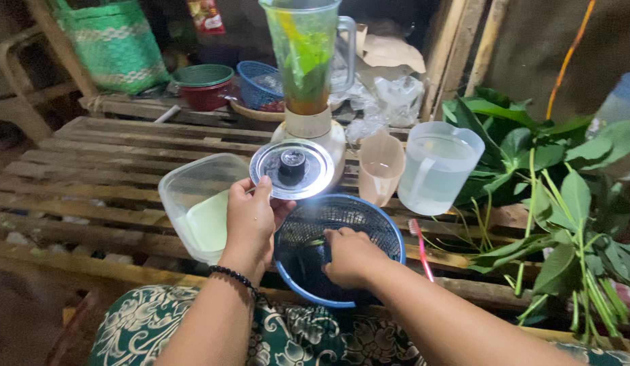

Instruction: The person adds green leaves and water to a blender, secures the lid, and blends the mixture. They then pour the blended liquid into a container and rinse the blender jar with water.

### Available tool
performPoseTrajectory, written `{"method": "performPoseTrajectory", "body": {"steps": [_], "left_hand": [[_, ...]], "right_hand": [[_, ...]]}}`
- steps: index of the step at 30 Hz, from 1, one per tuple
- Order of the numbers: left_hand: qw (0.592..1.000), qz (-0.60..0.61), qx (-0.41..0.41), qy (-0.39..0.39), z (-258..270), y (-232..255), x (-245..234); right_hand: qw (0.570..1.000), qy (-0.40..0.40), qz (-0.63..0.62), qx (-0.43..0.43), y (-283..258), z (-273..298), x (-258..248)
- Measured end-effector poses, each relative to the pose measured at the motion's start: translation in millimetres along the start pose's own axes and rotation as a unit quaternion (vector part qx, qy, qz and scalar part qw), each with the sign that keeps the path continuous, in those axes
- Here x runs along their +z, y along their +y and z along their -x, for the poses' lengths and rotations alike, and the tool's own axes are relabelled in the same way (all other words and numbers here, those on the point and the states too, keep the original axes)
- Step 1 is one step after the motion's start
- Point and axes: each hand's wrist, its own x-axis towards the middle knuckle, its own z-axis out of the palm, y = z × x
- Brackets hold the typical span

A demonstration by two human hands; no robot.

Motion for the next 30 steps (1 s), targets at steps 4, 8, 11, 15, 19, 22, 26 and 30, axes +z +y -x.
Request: {"method": "performPoseTrajectory", "body": {"steps": [4, 8, 11, 15, 19, 22, 26, 30], "left_hand": [[1.000, 0.015, 0.005, 0.006, 9.2, -3.5, -13.9], [1.000, 0.016, 0.004, 0.015, 15.0, -1.1, -25.5], [1.000, 0.017, -0.002, 0.019, 15.9, 0.2, -29.8], [1.000, 0.019, 0.000, 0.020, 13.9, 1.1, -29.8], [1.000, 0.016, -0.004, 0.016, 12.1, 1.8, -29.1], [1.000, 0.014, -0.004, 0.019, 12.6, 2.1, -28.6], [1.000, 0.018, -0.004, 0.014, 12.8, 5.3, -26.4], [1.000, 0.010, -0.009, 0.015, 15.1, 7.6, -27.7]], "right_hand": [[0.996, 0.075, -0.039, -0.007, -7.5, -15.5, 9.8], [0.995, 0.088, -0.054, -0.019, -21.1, -23.4, 10.3], [0.993, 0.096, -0.045, -0.044, -24.4, -22.5, 12.7], [0.996, 0.081, -0.038, -0.030, -25.3, -26.8, 15.6], [0.990, 0.110, -0.058, -0.061, -22.8, -33.7, 22.7], [0.990, 0.102, -0.066, -0.072, -18.5, -37.5, 26.6], [0.991, 0.100, -0.056, -0.071, -12.2, -42.3, 25.2], [0.991, 0.090, -0.068, -0.072, -8.8, -44.1, 23.9]]}}
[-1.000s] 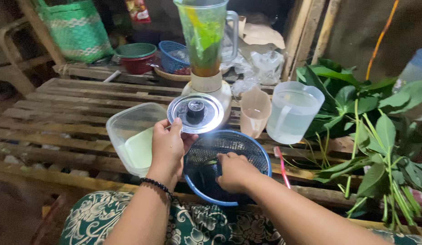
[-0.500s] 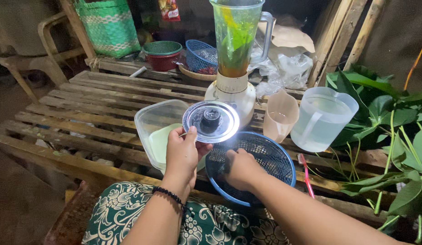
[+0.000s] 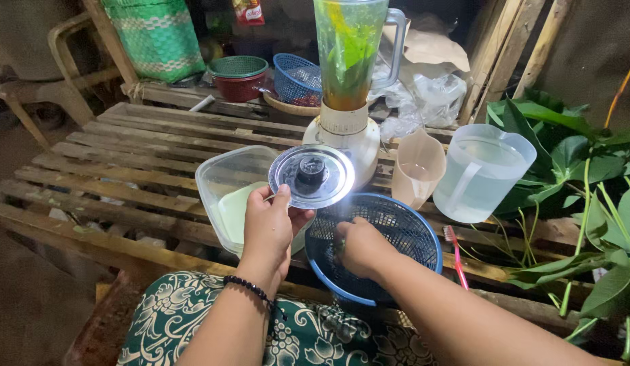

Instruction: The person adds green leaves and water to a blender, secures the lid, and blends the mixture. They then pour the blended liquid into a container and rinse the blender jar with water.

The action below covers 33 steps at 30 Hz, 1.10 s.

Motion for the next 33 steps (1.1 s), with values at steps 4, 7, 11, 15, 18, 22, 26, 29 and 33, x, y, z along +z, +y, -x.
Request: {"method": "performPoseTrajectory", "body": {"steps": [4, 7, 11, 15, 18, 22, 26, 29, 33], "left_hand": [[1.000, 0.001, -0.006, 0.005, -1.8, -0.9, -0.5], [1.000, 0.024, -0.007, 0.003, -7.2, -2.0, -2.9], [0.997, 0.075, 0.010, 0.014, -18.8, 7.1, -12.9], [0.994, 0.090, 0.041, 0.044, -27.8, 27.7, -23.2], [0.995, 0.085, 0.055, 0.025, -27.7, 43.7, -30.0], [0.994, 0.098, 0.046, 0.034, -23.1, 56.3, -26.8], [0.991, 0.128, 0.011, 0.032, -16.8, 56.5, -11.2], [0.987, 0.158, -0.018, -0.013, -12.3, 51.2, 7.7], [0.976, 0.203, -0.065, -0.050, -7.0, 49.6, 32.5]], "right_hand": [[0.998, -0.021, 0.052, -0.031, -2.2, -1.8, -2.0], [0.995, -0.039, 0.084, -0.048, -4.9, 0.2, -4.0], [0.994, -0.047, 0.090, -0.029, -3.9, 9.5, -5.1], [0.997, -0.029, 0.040, -0.058, 8.3, 17.2, -12.2], [0.947, -0.092, -0.288, 0.107, 17.5, 19.5, -24.2], [0.657, -0.102, -0.745, 0.058, 28.5, 38.7, -60.4], [0.427, -0.112, -0.897, 0.029, 17.1, 60.5, -103.8], [0.330, -0.146, -0.932, -0.038, -2.6, 72.9, -130.4], [0.254, -0.163, -0.949, -0.086, -28.1, 81.5, -155.7]]}}
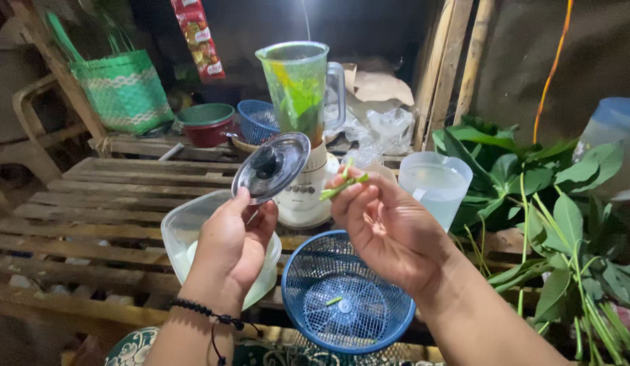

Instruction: The person adds green leaves and water to a blender, secures the lid, and blends the mixture. They then pour the blended liquid into a container and rinse the blender jar with water.

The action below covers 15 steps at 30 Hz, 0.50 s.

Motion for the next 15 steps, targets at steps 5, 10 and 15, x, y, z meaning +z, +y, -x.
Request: {"method": "performPoseTrajectory", "body": {"steps": [5, 10, 15], "left_hand": [[0.997, 0.043, 0.004, -0.060, -15.8, 11.9, 36.9], [0.991, 0.070, 0.039, -0.106, -48.5, 39.3, 73.2], [0.988, 0.078, 0.074, -0.114, -84.1, 64.3, 94.6]], "right_hand": [[0.997, -0.064, -0.022, 0.038, -0.8, -15.6, 28.7], [0.997, -0.078, 0.001, 0.010, -14.5, -44.2, 48.4], [0.996, -0.088, -0.021, 0.021, -32.4, -82.0, 59.3]]}}
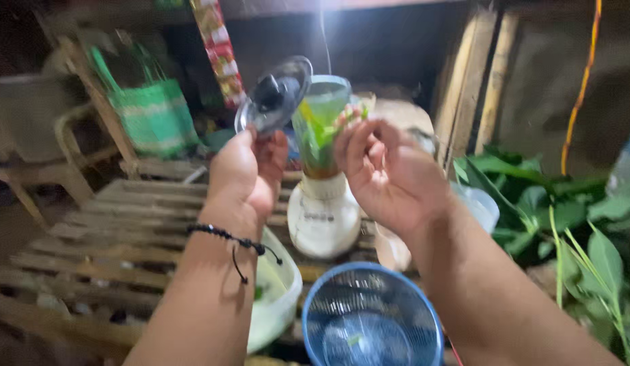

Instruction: The person adds green leaves and water to a blender, secures the lid, and blends the mixture. They then pour the blended liquid into a container and rinse the blender jar with water.

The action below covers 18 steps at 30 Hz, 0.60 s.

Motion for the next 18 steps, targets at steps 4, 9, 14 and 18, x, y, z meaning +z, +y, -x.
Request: {"method": "performPoseTrajectory", "body": {"steps": [4, 9, 14, 18], "left_hand": [[0.999, -0.036, 0.012, 0.005, -25.6, 18.1, 21.4], [0.998, -0.042, 0.035, 0.008, -63.4, 37.8, 41.9], [0.998, -0.053, 0.038, 0.003, -103.6, 33.0, 53.4], [0.996, -0.083, 0.035, 0.021, -129.0, 22.7, 60.0]], "right_hand": [[0.995, 0.058, 0.056, -0.051, -10.5, -45.8, 13.0], [0.974, 0.094, 0.168, -0.120, -37.8, -101.0, 31.5], [0.889, 0.106, 0.376, -0.238, -52.9, -150.8, 33.0], [0.771, 0.150, 0.558, -0.267, -58.9, -171.5, 31.3]]}}
